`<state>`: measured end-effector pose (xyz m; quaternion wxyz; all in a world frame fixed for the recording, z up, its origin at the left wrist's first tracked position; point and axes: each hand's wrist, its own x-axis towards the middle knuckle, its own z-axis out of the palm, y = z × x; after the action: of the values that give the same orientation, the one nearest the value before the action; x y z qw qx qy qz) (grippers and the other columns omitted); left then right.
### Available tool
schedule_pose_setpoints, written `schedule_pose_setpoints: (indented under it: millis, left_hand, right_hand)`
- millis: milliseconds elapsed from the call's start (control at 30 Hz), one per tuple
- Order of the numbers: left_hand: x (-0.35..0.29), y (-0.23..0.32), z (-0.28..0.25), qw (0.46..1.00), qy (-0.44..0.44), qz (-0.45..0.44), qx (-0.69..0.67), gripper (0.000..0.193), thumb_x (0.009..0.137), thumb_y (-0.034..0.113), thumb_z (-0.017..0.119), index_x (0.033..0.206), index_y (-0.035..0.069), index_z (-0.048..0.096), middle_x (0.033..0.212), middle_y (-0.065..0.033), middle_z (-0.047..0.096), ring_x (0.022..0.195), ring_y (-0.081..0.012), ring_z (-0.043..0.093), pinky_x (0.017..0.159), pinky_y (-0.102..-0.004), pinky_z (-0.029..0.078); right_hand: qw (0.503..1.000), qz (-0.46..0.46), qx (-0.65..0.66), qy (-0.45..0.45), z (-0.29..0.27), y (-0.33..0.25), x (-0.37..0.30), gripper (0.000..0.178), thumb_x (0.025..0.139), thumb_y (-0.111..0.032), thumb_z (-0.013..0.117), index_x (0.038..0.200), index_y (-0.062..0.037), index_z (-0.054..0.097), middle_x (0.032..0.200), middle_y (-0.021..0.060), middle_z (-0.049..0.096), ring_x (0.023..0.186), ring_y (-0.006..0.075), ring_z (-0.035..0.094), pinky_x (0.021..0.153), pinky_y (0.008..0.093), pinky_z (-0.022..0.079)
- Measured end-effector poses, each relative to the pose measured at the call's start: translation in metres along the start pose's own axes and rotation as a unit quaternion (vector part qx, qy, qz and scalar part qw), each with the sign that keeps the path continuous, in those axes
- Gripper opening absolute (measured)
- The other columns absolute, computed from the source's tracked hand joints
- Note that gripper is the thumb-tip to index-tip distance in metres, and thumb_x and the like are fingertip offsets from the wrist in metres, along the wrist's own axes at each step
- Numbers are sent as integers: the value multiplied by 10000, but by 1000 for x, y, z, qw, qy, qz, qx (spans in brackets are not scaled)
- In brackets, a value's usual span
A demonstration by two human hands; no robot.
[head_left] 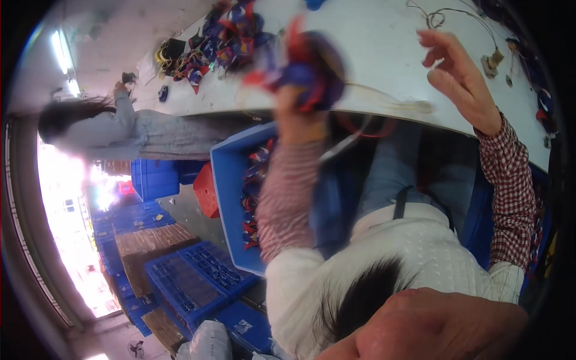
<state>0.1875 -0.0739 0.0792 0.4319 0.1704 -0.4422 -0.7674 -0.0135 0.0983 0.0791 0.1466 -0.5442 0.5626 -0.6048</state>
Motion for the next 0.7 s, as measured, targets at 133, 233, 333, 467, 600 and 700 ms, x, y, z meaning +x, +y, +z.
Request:
schedule_pose_setpoints:
  millis: [133,233,333,467,600,700]
  left_hand:
    - [22,92,-124,965,191,92,157,382,765,150,540,1130,42,573,958,-74,627,807,-174,586,767,-252,467]
    - [58,140,-221,899,283,142,304,425,781,242,634,1106,-23,560,971,-108,625,795,-179,593,704,-236,483]
    - [114,157,-299,859,276,147,407,480,763,260,685,1103,-51,551,993,-144,621,804,-198,603,712,-241,489]
    - [180,131,-406,439,2,253,862,636,657,221,791,1227,111,531,1138,-146,584,974,-299,591,848,-375,481]
    - [237,108,-460,648,-19,293,703,614,690,119,741,1255,70,507,1189,-207,520,1002,-375,571,882,-436,467]
    - [284,107,-481,446,70,104,886,783,668,-20,644,1379,126,353,1299,-222,439,1078,-330,548,900,-399,478]
  right_hand:
    - [985,116,-55,-119,5,36,-10,276,853,-76,572,1123,-23,544,1037,38,508,811,119,474,691,202,392]
    - [971,135,-119,-156,16,64,-15,242,844,-77,583,1076,-17,550,998,40,497,773,128,471,659,214,393]
    - [957,170,-185,-145,36,84,-20,201,846,-98,601,1022,-9,561,951,59,499,745,150,482,654,235,411]
    - [958,1,-284,-35,63,122,-31,205,746,-52,609,944,-46,558,924,82,486,769,222,465,705,316,405]
    - [943,-53,-329,-25,105,146,-27,113,796,-153,616,812,-84,527,869,86,461,793,247,459,726,348,421]
    - [938,-26,-345,4,124,143,-19,134,841,-191,583,786,-82,528,841,80,452,784,213,469,706,307,437]
